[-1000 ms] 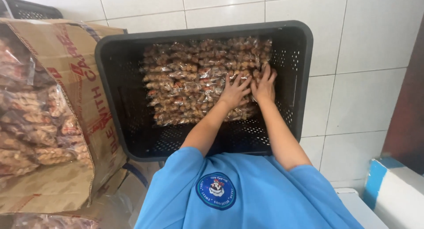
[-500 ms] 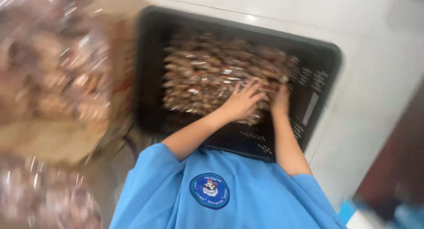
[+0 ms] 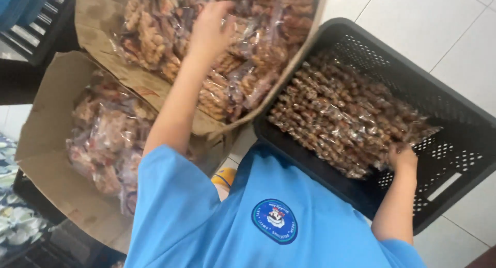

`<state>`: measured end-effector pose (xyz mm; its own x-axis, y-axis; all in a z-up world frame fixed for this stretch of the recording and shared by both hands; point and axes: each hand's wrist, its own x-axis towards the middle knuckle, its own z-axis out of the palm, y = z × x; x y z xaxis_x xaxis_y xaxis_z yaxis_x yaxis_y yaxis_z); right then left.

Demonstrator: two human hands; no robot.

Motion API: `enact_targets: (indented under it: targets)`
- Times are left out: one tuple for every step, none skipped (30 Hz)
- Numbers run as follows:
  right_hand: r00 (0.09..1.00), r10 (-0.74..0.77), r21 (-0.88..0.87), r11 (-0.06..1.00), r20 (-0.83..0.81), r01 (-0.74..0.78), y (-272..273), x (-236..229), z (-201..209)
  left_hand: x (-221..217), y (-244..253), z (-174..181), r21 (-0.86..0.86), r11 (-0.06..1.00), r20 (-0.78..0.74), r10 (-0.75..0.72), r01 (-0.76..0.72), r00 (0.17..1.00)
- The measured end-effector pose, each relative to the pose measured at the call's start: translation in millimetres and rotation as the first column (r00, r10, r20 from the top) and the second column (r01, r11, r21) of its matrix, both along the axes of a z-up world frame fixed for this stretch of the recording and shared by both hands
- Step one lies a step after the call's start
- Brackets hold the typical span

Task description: The person repeatedly picks up small plastic bags of snacks from a cardboard box and places them into a black plastic basket. The person arranges the bags in the basket as they fill it.

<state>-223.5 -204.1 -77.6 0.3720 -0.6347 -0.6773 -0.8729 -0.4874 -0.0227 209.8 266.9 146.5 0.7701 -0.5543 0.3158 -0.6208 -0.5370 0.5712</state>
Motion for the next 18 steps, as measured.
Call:
enact_targets:
  targets:
    - [0.99, 0.053, 0.02, 0.998, 0.133, -0.056, 19, 13, 27, 23, 32, -49, 0.251, 0.961, -0.09, 0.145, -0.118, 0.985]
    - [0.956, 0.102, 0.034, 0.993, 0.274, -0.116, 38, 34, 51, 55, 59, -89, 0.497, 0.844, -0.129, 0.301, -0.201, 0.945]
    - [0.954, 0.099, 0.029, 0.993, 0.281, -0.112, 63, 61, 88, 55, 61, -94, 0.491, 0.847, -0.122, 0.296, -0.201, 0.947]
    - [0.946, 0.079, 0.088, 0.99, 0.315, -0.112, 87, 87, 126, 52, 61, -100, 0.645, 0.741, -0.138, 0.353, -0.186, 0.925]
    - [0.936, 0.056, 0.147, 0.983, 0.349, -0.114, 110, 112, 163, 49, 62, -107, 0.776, 0.612, -0.143, 0.411, -0.156, 0.9]
    - [0.933, 0.061, 0.14, 0.983, 0.353, -0.117, 131, 136, 194, 52, 61, -129, 0.771, 0.616, -0.14, 0.412, -0.162, 0.9]
    - [0.893, 0.091, 0.149, 0.974, 0.441, -0.172, 151, 159, 224, 54, 59, -151, 0.78, 0.493, 0.215, 0.368, -0.386, 0.905]
    - [0.846, 0.12, 0.153, 0.961, 0.52, -0.23, 172, 178, 255, 51, 58, -174, 0.702, 0.38, 0.536, 0.274, -0.602, 0.798]
    - [0.845, 0.127, 0.148, 0.961, 0.519, -0.235, 192, 190, 274, 64, 59, -180, 0.701, 0.381, 0.534, 0.281, -0.603, 0.797]
    - [0.724, -0.106, 0.42, 0.867, 0.682, -0.269, 211, 201, 294, 72, 61, -187, 0.735, 0.425, 0.454, 0.271, -0.529, 0.849]
    - [0.577, -0.373, 0.634, 0.688, 0.726, -0.353, 230, 212, 314, 80, 63, -194, 0.76, 0.468, 0.371, 0.257, -0.451, 0.892]
    - [0.58, -0.366, 0.631, 0.688, 0.728, -0.359, 247, 222, 319, 78, 67, -148, 0.758, 0.468, 0.371, 0.266, -0.455, 0.89]
    - [0.567, -0.469, 0.736, 0.449, 0.677, -0.507, 264, 232, 325, 76, 70, -101, 0.766, 0.615, 0.007, 0.281, -0.186, 0.96]
    - [0.574, -0.553, 0.759, 0.176, 0.603, -0.627, 279, 244, 331, 78, 70, -53, 0.655, 0.753, -0.349, 0.225, 0.065, 0.909]
    - [0.572, -0.545, 0.752, 0.179, 0.613, -0.635, 299, 267, 336, 70, 65, -26, 0.649, 0.759, -0.344, 0.228, 0.055, 0.911]
    - [0.656, -0.517, 0.83, 0.252, 0.55, -0.498, 321, 287, 340, 59, 65, 1, 0.46, 0.886, -0.501, 0.201, 0.062, 0.842]
    - [0.729, -0.494, 0.879, 0.326, 0.473, -0.349, 344, 307, 343, 47, 64, 28, 0.247, 0.968, -0.636, 0.134, 0.036, 0.76]
    - [0.731, -0.488, 0.877, 0.326, 0.477, -0.354, 354, 314, 327, 22, 53, 70, 0.245, 0.969, -0.634, 0.138, 0.029, 0.761]
